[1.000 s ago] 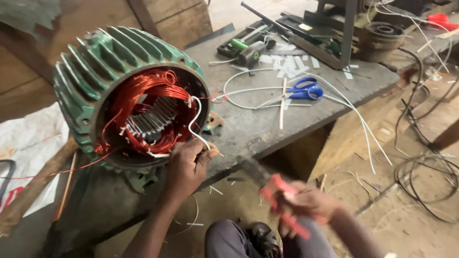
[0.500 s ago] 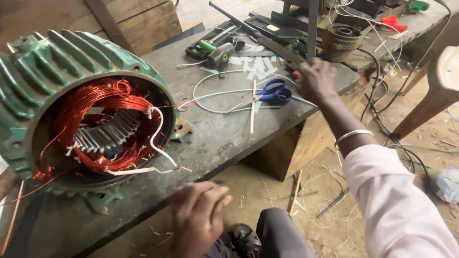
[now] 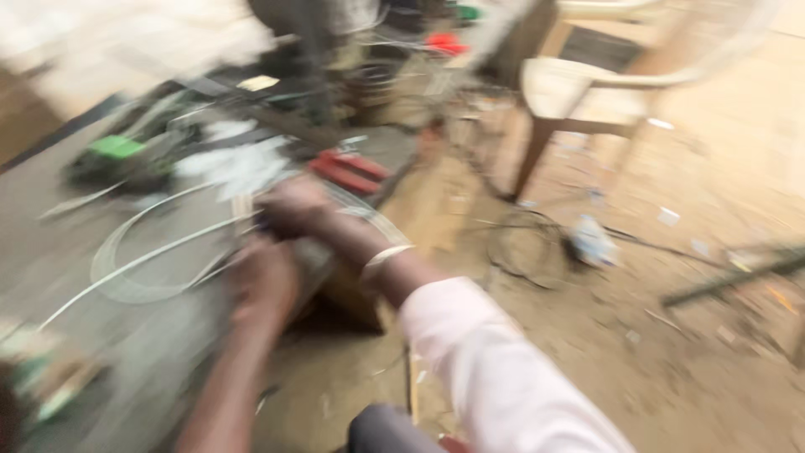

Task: The person works on the copper windings of an electric motor stator on a workbench. They cut and trim wire ends with pliers, tie the coil bundle with white cord, press and adjust the windings inside the housing, rotate the stator, and cut small paper strips with scissors.

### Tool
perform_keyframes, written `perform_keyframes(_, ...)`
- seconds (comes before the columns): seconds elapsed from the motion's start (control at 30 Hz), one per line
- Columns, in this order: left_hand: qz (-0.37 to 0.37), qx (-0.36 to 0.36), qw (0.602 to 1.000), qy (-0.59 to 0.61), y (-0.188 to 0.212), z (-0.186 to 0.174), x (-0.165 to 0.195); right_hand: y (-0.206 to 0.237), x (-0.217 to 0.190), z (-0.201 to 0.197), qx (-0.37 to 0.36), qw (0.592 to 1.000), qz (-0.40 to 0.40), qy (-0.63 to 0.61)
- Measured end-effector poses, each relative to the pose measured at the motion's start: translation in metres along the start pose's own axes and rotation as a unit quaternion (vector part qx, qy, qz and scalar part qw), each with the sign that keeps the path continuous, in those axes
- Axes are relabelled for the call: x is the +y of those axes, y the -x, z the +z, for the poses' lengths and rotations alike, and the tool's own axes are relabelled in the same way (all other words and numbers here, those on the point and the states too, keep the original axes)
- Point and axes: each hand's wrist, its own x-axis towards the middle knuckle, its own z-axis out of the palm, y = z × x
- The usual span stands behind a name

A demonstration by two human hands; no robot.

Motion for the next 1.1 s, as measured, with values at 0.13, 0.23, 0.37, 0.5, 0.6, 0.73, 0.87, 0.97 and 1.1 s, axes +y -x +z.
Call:
perform_keyframes(0.13, 0.034, -0.039, 0.993, -0.104, 0.007, 0.012, -0.014, 0.001, 0.02, 0.023, 0.057, 0.997, -0.035, -0.026)
perform_keyframes(0.23, 0.051, -0.043, 0.989, -0.134, 0.003, 0.001, -0.008, 0.003, 0.036, 0.028, 0.121, 0.992, -0.029, 0.026)
perform_keyframes(0.37, -0.023, -0.006, 1.0, -0.019, -0.022, -0.045, 0.008, -0.003, 0.07, 0.0, 0.144, 0.989, -0.034, 0.007)
perform_keyframes(0.5, -0.076, 0.073, 0.968, 0.227, -0.022, -0.071, 0.015, 0.043, 0.115, 0.013, 0.19, 0.944, 0.017, -0.271)
perform_keyframes(0.6, -0.162, 0.032, 0.743, 0.649, -0.016, -0.063, 0.008, 0.113, 0.124, 0.037, 0.038, 0.754, 0.054, -0.654)
perform_keyframes(0.73, -0.14, 0.078, 0.576, 0.801, 0.006, -0.045, -0.016, 0.174, 0.084, 0.069, -0.104, 0.6, -0.086, -0.788)
perform_keyframes(0.87, -0.138, 0.095, 0.509, 0.844, 0.019, -0.049, -0.017, 0.185, 0.038, 0.094, -0.189, 0.476, -0.066, -0.857)
perform_keyframes(0.97, -0.154, 0.103, 0.478, 0.859, 0.024, -0.052, -0.006, 0.182, 0.03, 0.099, -0.2, 0.456, -0.094, -0.862)
perform_keyframes(1.1, -0.143, 0.107, 0.495, 0.85, 0.031, -0.055, -0.016, 0.168, 0.004, 0.099, -0.198, 0.475, -0.065, -0.855)
